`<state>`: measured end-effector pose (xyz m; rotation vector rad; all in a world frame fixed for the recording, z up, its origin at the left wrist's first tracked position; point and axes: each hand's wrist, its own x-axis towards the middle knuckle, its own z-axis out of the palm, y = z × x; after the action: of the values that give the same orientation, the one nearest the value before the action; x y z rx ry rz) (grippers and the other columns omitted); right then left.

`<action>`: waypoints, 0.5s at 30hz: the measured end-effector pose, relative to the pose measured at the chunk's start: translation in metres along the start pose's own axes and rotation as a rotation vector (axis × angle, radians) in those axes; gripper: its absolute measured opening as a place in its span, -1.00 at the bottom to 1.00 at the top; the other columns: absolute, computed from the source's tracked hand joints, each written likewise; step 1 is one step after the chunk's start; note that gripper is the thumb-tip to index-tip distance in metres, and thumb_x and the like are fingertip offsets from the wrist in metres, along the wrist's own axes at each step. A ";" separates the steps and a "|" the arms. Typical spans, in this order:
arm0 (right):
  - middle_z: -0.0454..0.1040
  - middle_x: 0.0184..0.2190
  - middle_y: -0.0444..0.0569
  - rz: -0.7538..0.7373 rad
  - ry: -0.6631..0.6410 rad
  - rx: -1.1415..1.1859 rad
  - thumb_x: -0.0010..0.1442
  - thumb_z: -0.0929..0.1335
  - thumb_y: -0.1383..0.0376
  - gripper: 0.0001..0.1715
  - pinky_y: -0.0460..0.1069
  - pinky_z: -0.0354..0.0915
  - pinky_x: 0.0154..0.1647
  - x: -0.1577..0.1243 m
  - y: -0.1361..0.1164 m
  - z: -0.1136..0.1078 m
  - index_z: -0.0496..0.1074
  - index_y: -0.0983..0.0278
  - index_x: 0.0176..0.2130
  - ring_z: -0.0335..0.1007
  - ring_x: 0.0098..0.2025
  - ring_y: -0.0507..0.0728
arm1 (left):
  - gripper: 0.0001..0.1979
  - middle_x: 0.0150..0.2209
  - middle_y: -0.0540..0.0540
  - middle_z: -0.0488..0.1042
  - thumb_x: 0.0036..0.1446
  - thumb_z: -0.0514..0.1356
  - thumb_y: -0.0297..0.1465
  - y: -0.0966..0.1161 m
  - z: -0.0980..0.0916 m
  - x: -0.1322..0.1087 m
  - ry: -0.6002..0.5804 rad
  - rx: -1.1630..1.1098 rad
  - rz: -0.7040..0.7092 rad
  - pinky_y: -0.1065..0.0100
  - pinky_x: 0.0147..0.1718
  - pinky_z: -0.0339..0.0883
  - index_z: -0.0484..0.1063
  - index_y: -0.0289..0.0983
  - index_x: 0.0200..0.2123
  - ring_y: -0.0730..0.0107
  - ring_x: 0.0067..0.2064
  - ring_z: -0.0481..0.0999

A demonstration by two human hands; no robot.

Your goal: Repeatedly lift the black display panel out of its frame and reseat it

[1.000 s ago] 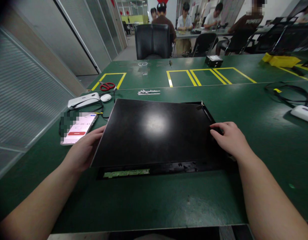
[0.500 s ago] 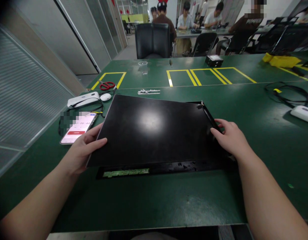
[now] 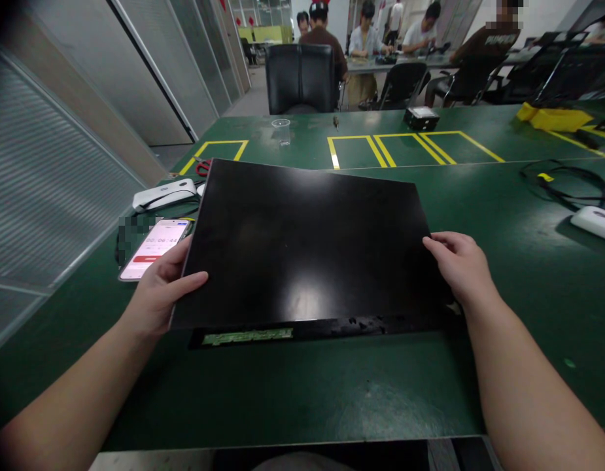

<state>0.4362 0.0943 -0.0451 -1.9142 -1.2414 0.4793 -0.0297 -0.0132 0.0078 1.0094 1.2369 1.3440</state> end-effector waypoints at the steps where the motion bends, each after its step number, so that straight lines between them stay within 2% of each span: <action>1: 0.62 -0.17 0.06 0.006 0.016 0.047 -0.08 0.47 -0.08 -0.48 0.27 0.46 0.08 -0.002 -0.003 -0.001 0.60 0.18 -0.20 0.56 -0.10 0.30 | -0.17 0.17 -0.18 0.70 -0.19 0.64 -0.36 0.000 0.000 0.001 0.020 -0.001 0.004 0.06 0.10 0.65 0.62 -0.13 0.24 -0.30 0.27 0.60; 3: 0.61 -0.20 0.04 0.034 0.017 0.217 -0.15 0.49 0.00 -0.49 0.24 0.49 0.06 -0.007 -0.012 -0.006 0.57 0.17 -0.20 0.58 -0.09 0.29 | -0.16 0.14 -0.18 0.71 -0.22 0.64 -0.37 0.001 0.000 0.003 0.052 -0.014 -0.001 0.08 0.07 0.67 0.62 -0.14 0.23 -0.29 0.24 0.63; 5: 0.63 -0.19 0.04 0.091 -0.045 0.477 -0.22 0.51 0.12 -0.49 0.25 0.50 0.09 -0.013 -0.021 -0.014 0.56 0.16 -0.18 0.61 -0.05 0.33 | -0.17 0.12 -0.18 0.73 -0.20 0.62 -0.37 0.002 -0.002 0.005 0.069 -0.034 -0.015 0.08 0.04 0.68 0.62 -0.15 0.23 -0.27 0.19 0.66; 7: 0.66 -0.13 0.08 0.123 -0.190 0.601 -0.10 0.47 0.11 -0.52 0.31 0.52 0.08 -0.021 -0.029 -0.024 0.58 0.13 -0.12 0.63 -0.01 0.38 | -0.21 0.10 -0.17 0.73 -0.16 0.58 -0.36 0.002 -0.005 0.006 0.081 -0.056 -0.018 0.07 0.03 0.68 0.62 -0.16 0.23 -0.26 0.15 0.69; 10: 0.67 -0.08 0.13 0.144 -0.275 0.601 0.16 0.32 -0.02 -0.53 0.42 0.52 0.03 -0.029 -0.033 -0.034 0.62 0.10 -0.06 0.63 0.03 0.45 | -0.29 0.05 -0.19 0.75 -0.11 0.53 -0.36 0.002 -0.011 0.009 0.069 -0.076 -0.014 0.05 0.03 0.67 0.64 -0.19 0.20 -0.25 0.11 0.71; 13: 0.66 -0.17 0.16 0.154 -0.229 0.551 0.17 0.31 -0.07 -0.53 0.49 0.52 -0.01 -0.029 -0.025 -0.036 0.65 0.11 -0.18 0.63 0.01 0.51 | -0.36 -0.01 -0.21 0.76 -0.09 0.50 -0.34 0.003 -0.014 0.013 0.035 -0.066 -0.017 0.04 0.00 0.66 0.67 -0.23 0.15 -0.25 0.07 0.72; 15: 0.65 -0.25 0.15 0.106 -0.134 0.500 0.13 0.35 -0.10 -0.57 0.51 0.52 -0.03 -0.023 -0.013 -0.035 0.65 0.10 -0.25 0.63 -0.01 0.53 | -0.40 -0.05 -0.20 0.76 -0.06 0.47 -0.31 0.003 -0.014 0.014 0.027 -0.042 -0.022 0.03 -0.02 0.65 0.68 -0.24 0.13 -0.25 0.05 0.71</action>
<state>0.4412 0.0624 -0.0154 -1.5410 -0.9864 0.8946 -0.0454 -0.0012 0.0081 0.9482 1.2314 1.3658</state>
